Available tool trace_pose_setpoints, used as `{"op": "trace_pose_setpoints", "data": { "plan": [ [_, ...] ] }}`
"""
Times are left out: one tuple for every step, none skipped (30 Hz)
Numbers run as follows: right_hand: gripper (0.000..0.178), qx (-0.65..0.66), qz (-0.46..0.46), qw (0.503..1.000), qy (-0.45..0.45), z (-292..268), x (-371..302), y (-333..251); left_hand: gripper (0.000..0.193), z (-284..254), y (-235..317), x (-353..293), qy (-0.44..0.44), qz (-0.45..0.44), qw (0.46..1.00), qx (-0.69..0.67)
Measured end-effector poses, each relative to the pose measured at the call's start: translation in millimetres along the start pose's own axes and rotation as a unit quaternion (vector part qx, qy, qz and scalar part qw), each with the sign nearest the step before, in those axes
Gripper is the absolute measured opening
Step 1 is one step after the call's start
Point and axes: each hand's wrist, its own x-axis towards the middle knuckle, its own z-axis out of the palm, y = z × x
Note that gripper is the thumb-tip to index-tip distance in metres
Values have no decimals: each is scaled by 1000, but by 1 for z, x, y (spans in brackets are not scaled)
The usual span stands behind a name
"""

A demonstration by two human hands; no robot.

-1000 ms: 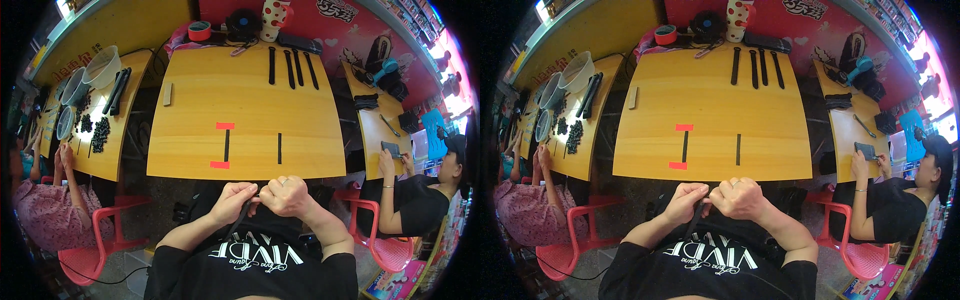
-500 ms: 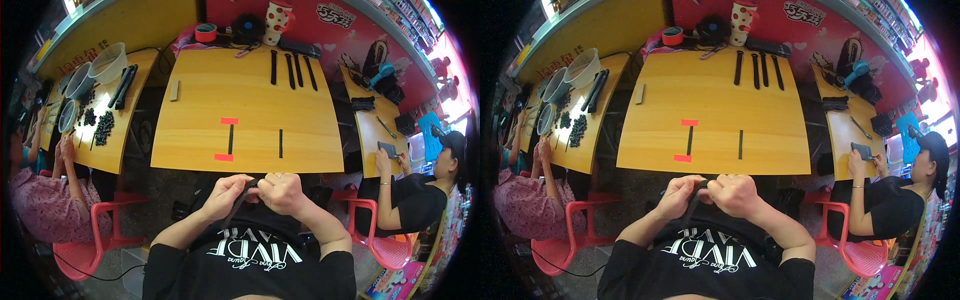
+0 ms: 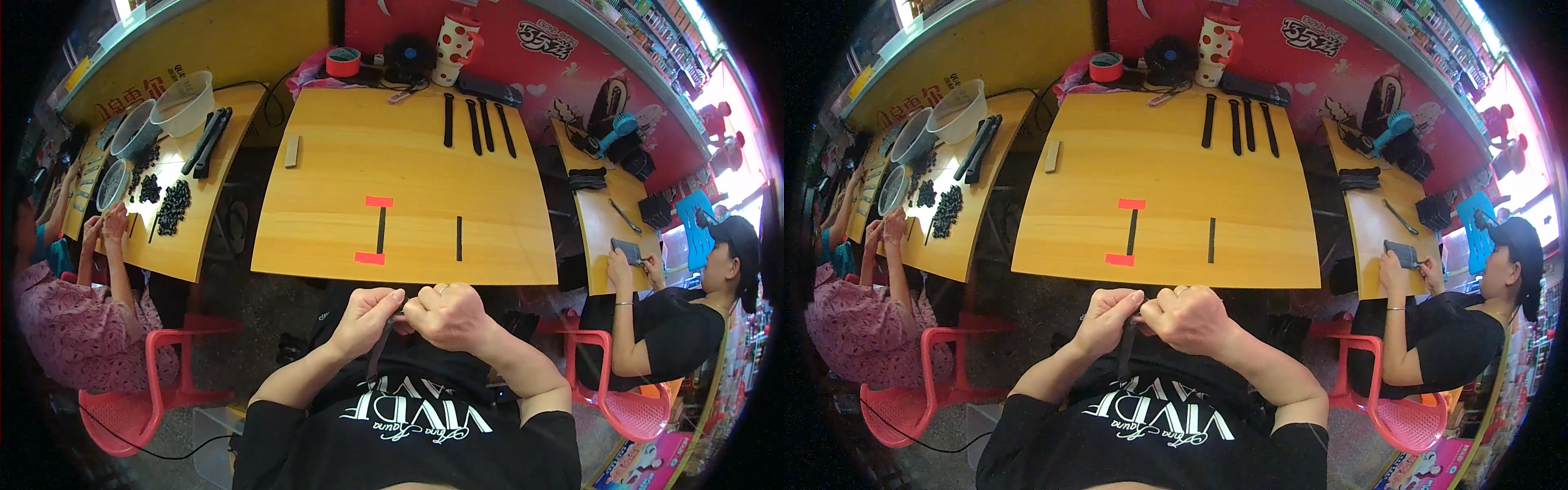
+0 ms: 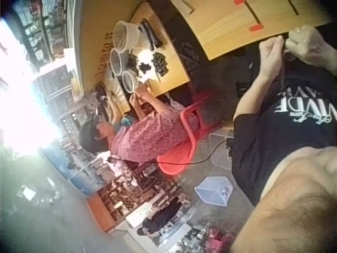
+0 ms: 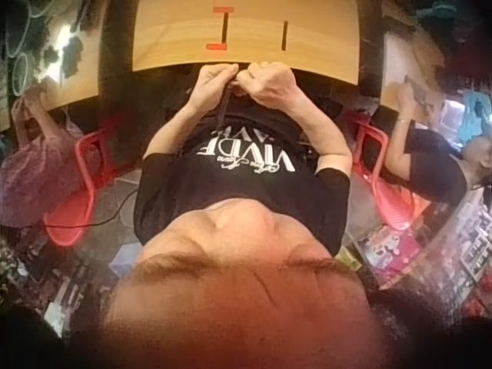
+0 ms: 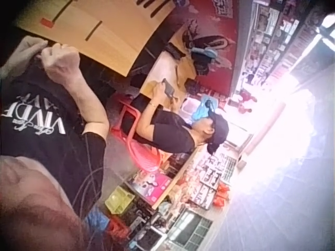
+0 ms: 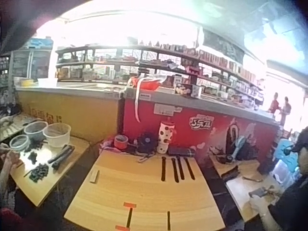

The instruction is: Assembling and attaching small buckles or components to black fabric straps at a workbench.

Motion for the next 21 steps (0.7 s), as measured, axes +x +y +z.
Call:
{"op": "trace_pose_setpoints", "data": {
  "plan": [
    [29,-23,-27,999,-2,-1,1,0,31,1,-3,-1,6,15,1000,-8],
    [28,-46,-55,997,-4,-2,2,0,31,2,-5,-2,12,30,999,-16],
    [28,-47,-55,997,-4,-2,1,-1,31,2,-5,-2,12,30,999,-16],
    [27,-80,-86,993,-1,-1,0,-4,32,2,-5,-2,32,31,999,-6],
    [26,-113,-117,987,1,0,0,-6,32,3,-5,-2,53,31,998,4],
    [26,-114,-117,987,1,2,0,-6,32,3,-5,-1,52,31,998,4],
    [26,-107,-128,986,2,4,-1,-6,32,3,-5,0,63,23,997,-29],
    [25,-100,-139,985,4,6,-2,-6,31,3,-5,1,73,14,995,-62],
    [29,-71,-125,989,25,5,0,-4,33,0,-6,1,50,5,997,-64],
    [29,-71,-125,989,24,4,0,-4,33,0,-7,1,50,5,997,-64],
    [32,-53,-88,995,17,3,-1,-3,33,0,-7,1,25,25,998,-47],
    [35,-34,-52,998,10,1,-1,-3,33,0,-6,0,3,46,998,-30],
    [40,-19,-21,1000,13,-2,2,-2,33,-2,-9,0,4,47,998,-30],
    [40,-18,-22,999,14,-5,5,1,33,-7,-12,0,-26,43,998,-34],
    [40,-4,-6,1000,-3,-8,7,4,32,-9,-13,1,-62,35,997,-37],
    [40,10,11,1000,-19,-10,7,6,32,-9,-13,1,-66,32,997,-37],
    [38,26,11,999,-35,-9,6,6,29,-9,-11,0,-62,20,996,-60],
    [38,24,13,999,-34,-10,7,6,26,-8,-10,1,-55,11,995,-82],
    [38,36,5,999,-31,-10,9,6,26,-10,-10,1,-57,10,995,-82],
    [38,48,-2,998,-28,-10,10,6,24,-13,-10,0,-67,-2,993,-93],
    [38,47,-2,999,-28,-10,9,7,22,-15,-10,0,-76,-14,992,-104]
  ]
}}
